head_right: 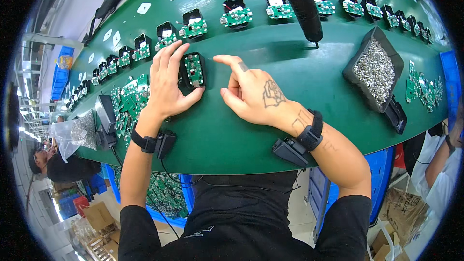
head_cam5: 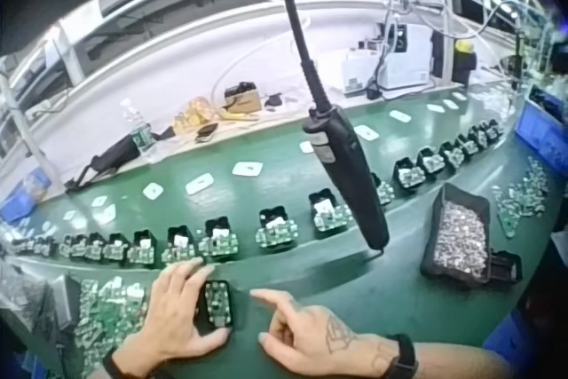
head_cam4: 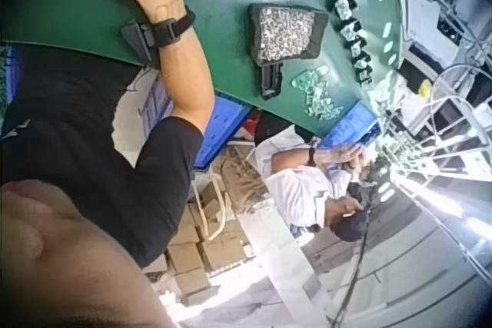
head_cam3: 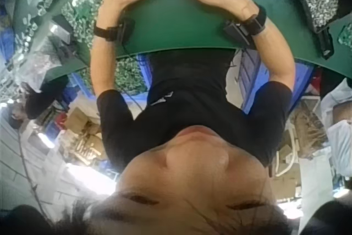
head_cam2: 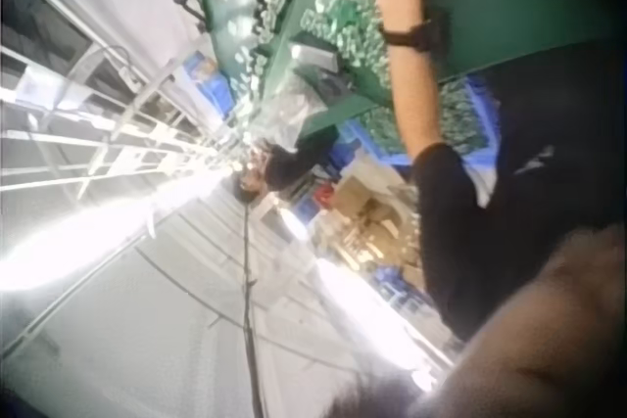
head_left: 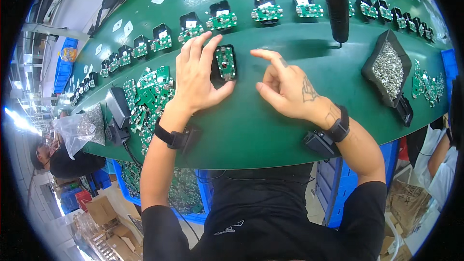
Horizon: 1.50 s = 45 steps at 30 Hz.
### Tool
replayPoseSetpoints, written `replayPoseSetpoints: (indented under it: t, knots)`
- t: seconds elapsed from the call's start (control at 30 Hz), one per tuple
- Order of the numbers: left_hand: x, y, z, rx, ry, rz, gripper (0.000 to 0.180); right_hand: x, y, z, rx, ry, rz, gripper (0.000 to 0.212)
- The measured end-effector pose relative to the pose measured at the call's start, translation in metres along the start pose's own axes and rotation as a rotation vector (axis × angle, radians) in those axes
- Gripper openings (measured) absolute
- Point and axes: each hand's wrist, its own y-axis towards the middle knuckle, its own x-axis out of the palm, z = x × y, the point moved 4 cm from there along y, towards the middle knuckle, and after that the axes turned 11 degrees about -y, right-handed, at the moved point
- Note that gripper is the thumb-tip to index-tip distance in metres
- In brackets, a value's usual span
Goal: Assembling electronic circuit boards into plastic casings at a factory workstation.
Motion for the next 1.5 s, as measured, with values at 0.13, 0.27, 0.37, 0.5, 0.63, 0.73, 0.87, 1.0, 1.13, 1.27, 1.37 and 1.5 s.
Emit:
replayPoseSetpoints:
  t: [0.13,0.27,0.37,0.5,0.63,0.73,0.87,1.0,1.13,1.27,1.37,1.5]
  knots:
    - [0.013,0.002,0.004,-0.016,-0.019,0.013,0.089,-0.001,-0.003,0.001,-0.037,0.031,0.052,0.058]
    - [0.018,0.004,0.014,-0.009,-0.088,0.046,0.085,-0.015,-0.007,-0.006,-0.182,-0.025,0.251,0.045]
    - [0.020,0.008,0.020,0.009,-0.114,0.066,0.083,-0.019,-0.006,-0.002,-0.147,0.014,0.311,0.039]
    - [0.021,0.008,0.013,0.014,-0.028,0.096,0.078,-0.021,-0.005,0.004,-0.139,0.036,0.353,0.036]
    - [0.014,0.006,0.001,-0.048,-0.070,0.113,0.077,-0.027,-0.001,0.010,-0.114,0.027,0.396,0.033]
    - [0.009,0.004,-0.009,-0.052,-0.002,0.069,0.080,-0.025,-0.001,0.014,-0.104,0.042,0.404,0.030]
    - [-0.002,0.005,0.001,-0.011,0.092,0.058,0.094,-0.026,-0.001,0.016,-0.092,0.050,0.388,0.026]
    - [-0.017,0.028,0.030,0.108,0.090,0.192,0.093,-0.024,0.001,0.016,-0.116,0.053,0.413,0.022]
    - [0.002,0.085,0.041,0.159,0.090,0.103,0.093,-0.030,-0.004,0.014,-0.158,0.002,0.433,0.025]
    - [0.030,0.122,0.014,0.079,0.136,0.022,0.101,-0.030,-0.003,0.015,-0.180,0.017,0.478,0.018]
    - [0.046,0.129,0.006,-0.005,0.153,-0.055,0.093,-0.031,-0.003,0.017,-0.192,0.007,0.500,0.015]
    - [0.045,0.134,0.007,0.038,0.073,-0.095,0.071,-0.031,-0.004,0.017,-0.196,0.021,0.487,0.014]
